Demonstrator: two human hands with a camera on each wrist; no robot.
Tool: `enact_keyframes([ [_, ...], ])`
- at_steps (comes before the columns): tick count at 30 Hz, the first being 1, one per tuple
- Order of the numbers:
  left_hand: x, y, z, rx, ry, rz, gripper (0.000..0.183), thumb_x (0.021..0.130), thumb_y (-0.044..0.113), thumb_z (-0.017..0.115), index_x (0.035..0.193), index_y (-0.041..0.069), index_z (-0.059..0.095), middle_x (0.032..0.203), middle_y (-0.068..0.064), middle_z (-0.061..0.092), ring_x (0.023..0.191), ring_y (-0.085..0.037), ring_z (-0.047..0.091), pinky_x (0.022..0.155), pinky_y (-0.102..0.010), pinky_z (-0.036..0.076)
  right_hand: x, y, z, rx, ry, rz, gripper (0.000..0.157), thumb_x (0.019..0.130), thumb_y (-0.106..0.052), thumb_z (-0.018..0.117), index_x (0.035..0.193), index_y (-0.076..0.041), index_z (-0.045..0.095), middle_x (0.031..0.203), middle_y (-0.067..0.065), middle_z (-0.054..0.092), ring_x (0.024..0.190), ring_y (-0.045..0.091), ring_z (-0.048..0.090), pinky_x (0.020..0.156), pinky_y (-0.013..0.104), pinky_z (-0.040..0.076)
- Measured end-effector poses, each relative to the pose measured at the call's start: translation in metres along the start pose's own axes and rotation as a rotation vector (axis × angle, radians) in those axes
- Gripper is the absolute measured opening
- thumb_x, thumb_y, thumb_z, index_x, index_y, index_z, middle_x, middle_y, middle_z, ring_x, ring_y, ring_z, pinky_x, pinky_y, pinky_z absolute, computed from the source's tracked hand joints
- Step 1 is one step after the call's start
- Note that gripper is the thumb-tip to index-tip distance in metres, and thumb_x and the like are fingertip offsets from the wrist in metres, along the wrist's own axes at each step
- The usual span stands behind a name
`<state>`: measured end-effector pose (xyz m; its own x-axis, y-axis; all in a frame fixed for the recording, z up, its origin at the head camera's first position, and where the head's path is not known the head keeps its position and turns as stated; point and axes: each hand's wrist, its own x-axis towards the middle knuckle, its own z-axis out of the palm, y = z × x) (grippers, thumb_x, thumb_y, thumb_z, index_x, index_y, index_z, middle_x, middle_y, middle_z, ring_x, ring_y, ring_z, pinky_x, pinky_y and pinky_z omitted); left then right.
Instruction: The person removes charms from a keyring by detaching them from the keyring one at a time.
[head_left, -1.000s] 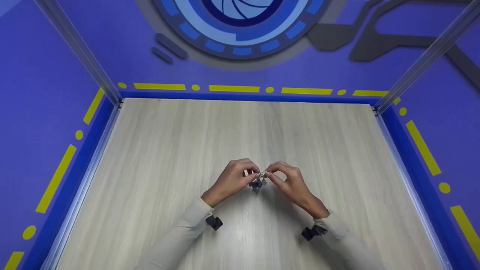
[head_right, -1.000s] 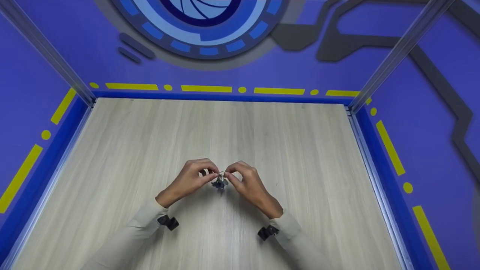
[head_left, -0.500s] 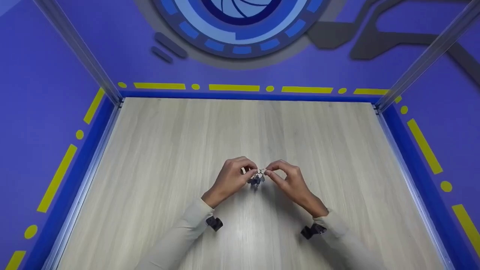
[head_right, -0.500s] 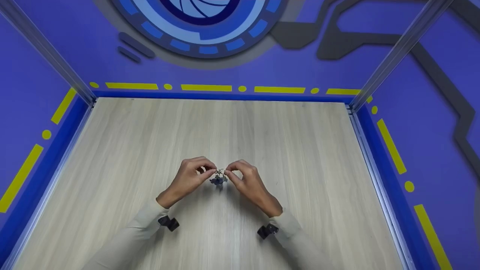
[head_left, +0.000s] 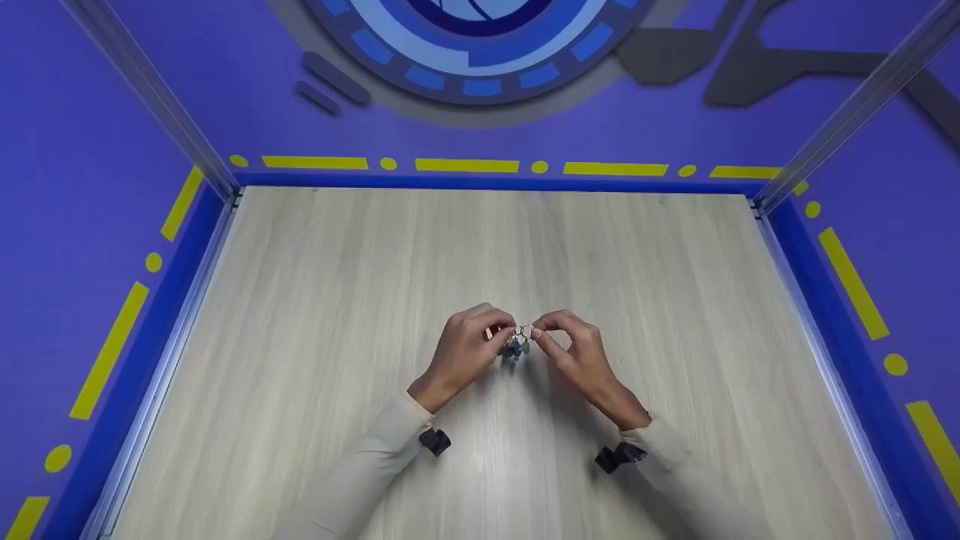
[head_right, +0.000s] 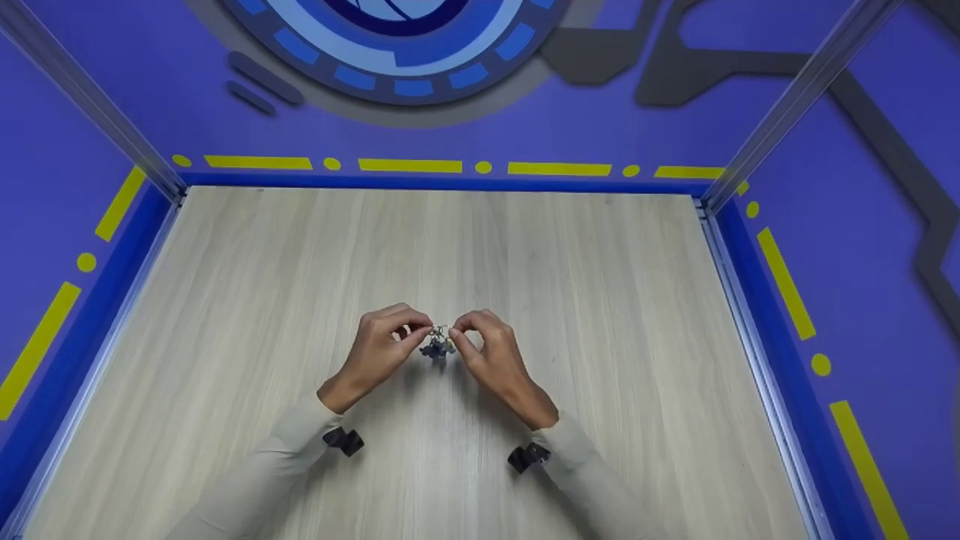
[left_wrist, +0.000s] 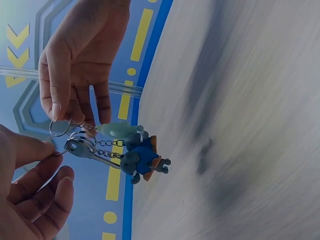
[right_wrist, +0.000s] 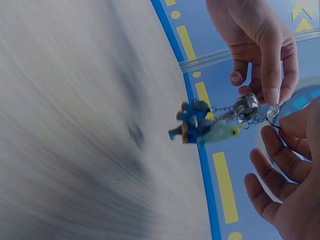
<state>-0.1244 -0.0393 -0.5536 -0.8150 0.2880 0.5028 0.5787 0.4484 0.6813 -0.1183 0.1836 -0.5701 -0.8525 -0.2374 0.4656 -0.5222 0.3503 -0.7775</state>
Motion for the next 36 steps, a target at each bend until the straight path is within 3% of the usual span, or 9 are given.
enact_keyframes([
  [8, 0.000, -0.002, 0.006, 0.089, 0.024, 0.060, 0.008, 0.096, 0.001, 0.083, 0.095, 0.009, 0.083, 0.089, 0.000, 0.076, 0.076, -0.011, 0.066, 0.066, -0.030, 0.056, 0.002, -0.002, 0.002, -0.058, 0.024, 0.039, 0.011, 0.097, 0.003, 0.080, 0.095, -0.008, 0.078, 0.096, 0.004, 0.078, 0.092, 0.024, 0.075, 0.087, 0.039, 0.059],
  [15, 0.000, -0.003, 0.008, 0.118, 0.039, 0.088, 0.006, 0.096, 0.001, 0.083, 0.096, 0.007, 0.084, 0.089, -0.001, 0.076, 0.076, -0.011, 0.068, 0.065, -0.031, 0.057, 0.005, -0.006, 0.003, -0.057, 0.005, 0.096, 0.011, 0.098, 0.001, 0.078, 0.091, -0.007, 0.076, 0.088, -0.001, 0.076, 0.086, 0.018, 0.074, 0.082, 0.053, 0.060],
  [20, -0.001, -0.008, 0.010, 0.122, 0.031, 0.096, 0.006, 0.097, 0.001, 0.082, 0.096, 0.007, 0.084, 0.089, -0.002, 0.077, 0.074, -0.011, 0.068, 0.063, -0.030, 0.056, 0.005, -0.006, 0.006, -0.083, 0.003, 0.123, 0.012, 0.098, -0.001, 0.079, 0.089, -0.009, 0.075, 0.086, -0.002, 0.076, 0.085, 0.018, 0.075, 0.081, 0.051, 0.060],
  [28, -0.002, -0.012, 0.006, 0.083, 0.034, 0.068, 0.007, 0.097, 0.001, 0.082, 0.096, 0.008, 0.083, 0.092, -0.001, 0.077, 0.077, -0.011, 0.067, 0.065, -0.030, 0.056, 0.002, -0.002, 0.006, -0.095, -0.009, 0.151, 0.013, 0.098, 0.000, 0.079, 0.089, -0.009, 0.074, 0.086, -0.002, 0.076, 0.087, 0.020, 0.075, 0.085, 0.054, 0.061],
  [36, -0.004, -0.015, -0.002, 0.077, 0.026, 0.044, 0.008, 0.100, 0.001, 0.079, 0.097, 0.009, 0.082, 0.096, -0.002, 0.078, 0.082, -0.013, 0.070, 0.069, -0.031, 0.057, -0.003, 0.010, 0.001, -0.142, -0.073, 0.193, 0.010, 0.099, 0.000, 0.080, 0.093, -0.006, 0.075, 0.089, 0.001, 0.078, 0.087, 0.018, 0.075, 0.085, 0.048, 0.062],
])
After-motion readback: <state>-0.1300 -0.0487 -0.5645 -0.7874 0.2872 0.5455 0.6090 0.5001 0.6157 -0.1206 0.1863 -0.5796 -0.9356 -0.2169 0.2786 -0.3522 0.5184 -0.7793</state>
